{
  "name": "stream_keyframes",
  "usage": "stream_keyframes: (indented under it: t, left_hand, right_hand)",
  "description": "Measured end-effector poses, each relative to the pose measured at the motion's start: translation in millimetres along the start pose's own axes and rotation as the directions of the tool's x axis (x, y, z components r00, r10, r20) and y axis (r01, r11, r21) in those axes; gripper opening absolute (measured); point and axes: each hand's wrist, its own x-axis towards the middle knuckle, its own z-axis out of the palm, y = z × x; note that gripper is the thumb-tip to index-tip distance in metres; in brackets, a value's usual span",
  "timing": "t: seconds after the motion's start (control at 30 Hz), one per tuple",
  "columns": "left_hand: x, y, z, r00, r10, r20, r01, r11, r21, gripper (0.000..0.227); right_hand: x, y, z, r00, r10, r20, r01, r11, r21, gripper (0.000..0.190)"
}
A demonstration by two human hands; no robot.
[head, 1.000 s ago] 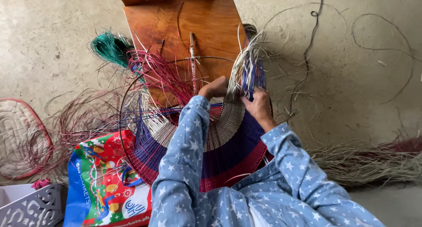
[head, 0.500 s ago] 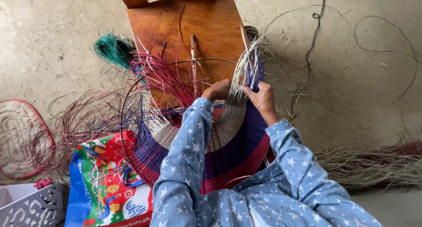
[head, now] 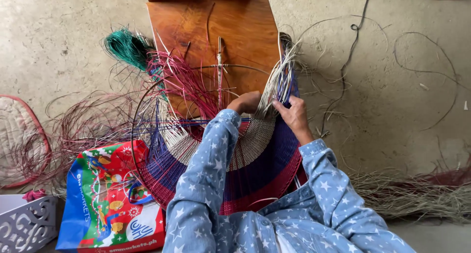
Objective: Weave colored fibers into a circular decorative mat
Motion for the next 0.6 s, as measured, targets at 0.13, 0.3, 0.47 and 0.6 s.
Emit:
stream_keyframes:
  t: [0.13, 0.3, 0.47, 0.6]
  left_hand:
    - [30, -19, -2, 0.994, 0.113, 0.012, -0.113, 0.978, 0.175, 0.036]
    - [71, -56, 27, 0.996, 0.05, -0.078, -0.055, 0.997, -0.062, 0.041]
    - [-37, 46, -31, 0.992, 0.118, 0.049, -0.112, 0.988, -0.107, 0.052]
    - [54, -33, 35, 0.982, 0.187, 0.032, -0.183, 0.978, -0.096, 0.048]
  right_hand:
    - [-10, 21, 11, 0.999, 0.041, 0.013, -0.039, 0.987, -0.158, 0.025]
    - [-45, 0, 14, 0.942, -0.335, -0.015, 0.316, 0.902, -0.294, 0.039]
    - [-18, 64, 18, 0.899, -0.42, -0.124, 0.345, 0.853, -0.39, 0.027]
    - [6, 15, 13, 0.935, -0.347, -0.081, 0.303, 0.894, -0.33, 0.032]
